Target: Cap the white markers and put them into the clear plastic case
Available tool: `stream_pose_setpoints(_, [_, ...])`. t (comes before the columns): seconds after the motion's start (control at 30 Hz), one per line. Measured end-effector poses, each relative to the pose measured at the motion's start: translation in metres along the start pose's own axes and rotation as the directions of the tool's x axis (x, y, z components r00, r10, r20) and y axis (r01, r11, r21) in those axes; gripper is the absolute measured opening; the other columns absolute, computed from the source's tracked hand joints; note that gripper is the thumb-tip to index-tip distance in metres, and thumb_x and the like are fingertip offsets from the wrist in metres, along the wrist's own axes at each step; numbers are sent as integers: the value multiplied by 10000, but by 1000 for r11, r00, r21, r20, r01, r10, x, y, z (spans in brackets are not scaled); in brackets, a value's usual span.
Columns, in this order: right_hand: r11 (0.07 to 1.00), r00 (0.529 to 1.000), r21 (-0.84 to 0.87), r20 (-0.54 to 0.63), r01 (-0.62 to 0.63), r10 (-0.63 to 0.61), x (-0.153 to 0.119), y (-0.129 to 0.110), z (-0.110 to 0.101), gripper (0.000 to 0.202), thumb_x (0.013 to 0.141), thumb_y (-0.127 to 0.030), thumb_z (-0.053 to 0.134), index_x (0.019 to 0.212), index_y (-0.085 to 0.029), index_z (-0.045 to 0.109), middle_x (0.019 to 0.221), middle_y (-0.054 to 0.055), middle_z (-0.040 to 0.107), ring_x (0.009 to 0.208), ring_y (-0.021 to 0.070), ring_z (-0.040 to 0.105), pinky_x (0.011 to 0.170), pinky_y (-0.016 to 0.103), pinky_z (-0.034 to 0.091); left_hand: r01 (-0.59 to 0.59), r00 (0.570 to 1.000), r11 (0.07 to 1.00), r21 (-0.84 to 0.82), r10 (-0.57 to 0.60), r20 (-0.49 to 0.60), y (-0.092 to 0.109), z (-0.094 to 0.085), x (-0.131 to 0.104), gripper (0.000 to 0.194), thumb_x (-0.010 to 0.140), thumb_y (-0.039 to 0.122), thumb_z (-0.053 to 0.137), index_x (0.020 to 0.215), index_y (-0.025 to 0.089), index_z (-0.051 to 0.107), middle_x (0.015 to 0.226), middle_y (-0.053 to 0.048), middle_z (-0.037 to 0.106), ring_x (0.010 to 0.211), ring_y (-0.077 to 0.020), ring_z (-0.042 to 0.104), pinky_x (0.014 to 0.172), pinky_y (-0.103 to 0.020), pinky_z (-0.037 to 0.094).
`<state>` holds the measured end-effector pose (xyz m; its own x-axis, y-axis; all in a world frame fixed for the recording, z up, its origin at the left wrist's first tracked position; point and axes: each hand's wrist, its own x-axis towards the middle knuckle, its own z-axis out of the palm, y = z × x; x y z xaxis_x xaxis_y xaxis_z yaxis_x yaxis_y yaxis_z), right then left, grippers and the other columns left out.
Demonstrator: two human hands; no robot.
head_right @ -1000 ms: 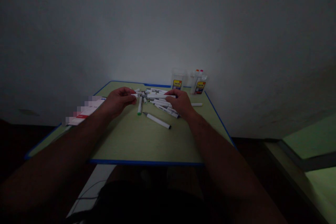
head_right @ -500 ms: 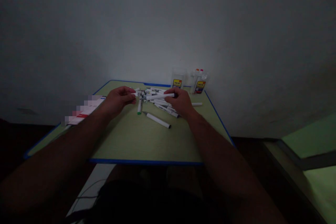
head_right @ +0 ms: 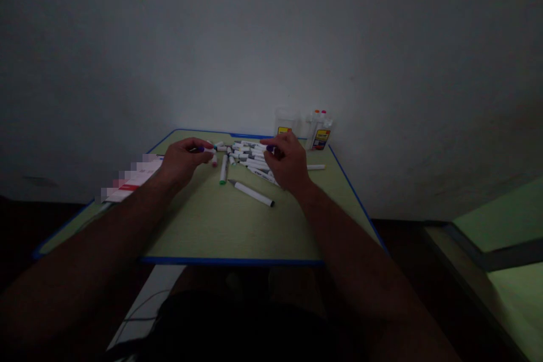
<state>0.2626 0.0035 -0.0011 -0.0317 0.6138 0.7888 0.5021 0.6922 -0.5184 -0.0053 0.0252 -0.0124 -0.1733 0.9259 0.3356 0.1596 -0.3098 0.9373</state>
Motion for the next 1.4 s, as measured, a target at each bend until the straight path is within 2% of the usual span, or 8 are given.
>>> stream_pose_setpoints(0.27, [997,997,-58,57,55,-52,-2,-3,0,270,820,-106,674,992,-272,799,943,25,596,747,145,550,667,311,510,-76,997,967,244,73,23,14,3,-7,175,640,124,751,799,182,794,565,36,591,518,-118,469,514,-269,346])
stream_pose_setpoints(0.47, [992,991,-10,30,128,-128,-3,1,2,280,825,-108,664,1007,-268,806,938,26,587,731,142,546,649,309,493,-106,994,958,265,107,11,11,3,-7,186,641,104,739,800,183,794,586,27,599,524,-118,458,536,-283,351])
stream_pose_setpoints(0.7, [999,998,-34,59,40,-38,-2,-2,1,271,813,-105,673,982,-276,799,932,15,584,712,138,532,660,316,505,-133,991,950,281,134,15,8,3,-6,182,644,127,731,803,190,794,590,30,600,541,-126,465,562,-291,344])
stream_pose_setpoints(0.87, [999,998,9,26,50,-50,-2,-5,0,220,812,-121,682,937,-267,789,935,13,593,698,128,546,655,313,501,-165,986,943,289,166,21,6,2,-6,173,659,138,740,813,199,792,624,17,607,574,-136,483,592,-298,364])
stream_pose_setpoints(0.97, [1000,1000,21,11,-7,7,-2,-8,0,183,809,-170,714,949,-271,774,928,8,617,724,135,557,697,320,526,-179,983,935,306,178,32,6,2,-7,147,693,181,749,836,198,779,662,15,609,614,-140,509,610,-285,384])
stream_pose_setpoints(1.07, [987,989,60,6,-147,147,-2,-7,1,173,816,-260,738,988,-263,754,909,10,650,743,148,573,698,321,548,-196,980,945,263,195,32,5,3,-8,123,727,221,762,847,196,754,696,15,614,620,-130,520,610,-269,411])
stream_pose_setpoints(1.17, [949,960,151,-4,-277,281,-1,-3,2,217,815,-340,738,1010,-246,720,834,-2,643,680,139,571,603,292,532,-169,985,975,144,166,37,3,4,-7,145,745,245,771,867,196,713,710,20,608,587,-116,537,581,-262,447])
stream_pose_setpoints(1.4, [871,911,279,39,-405,411,3,-1,0,223,787,-340,724,960,-230,635,636,-52,574,505,108,528,475,259,483,0,995,987,-162,17,102,0,5,-4,212,732,220,761,878,198,608,737,-2,669,686,-169,660,607,-305,554])
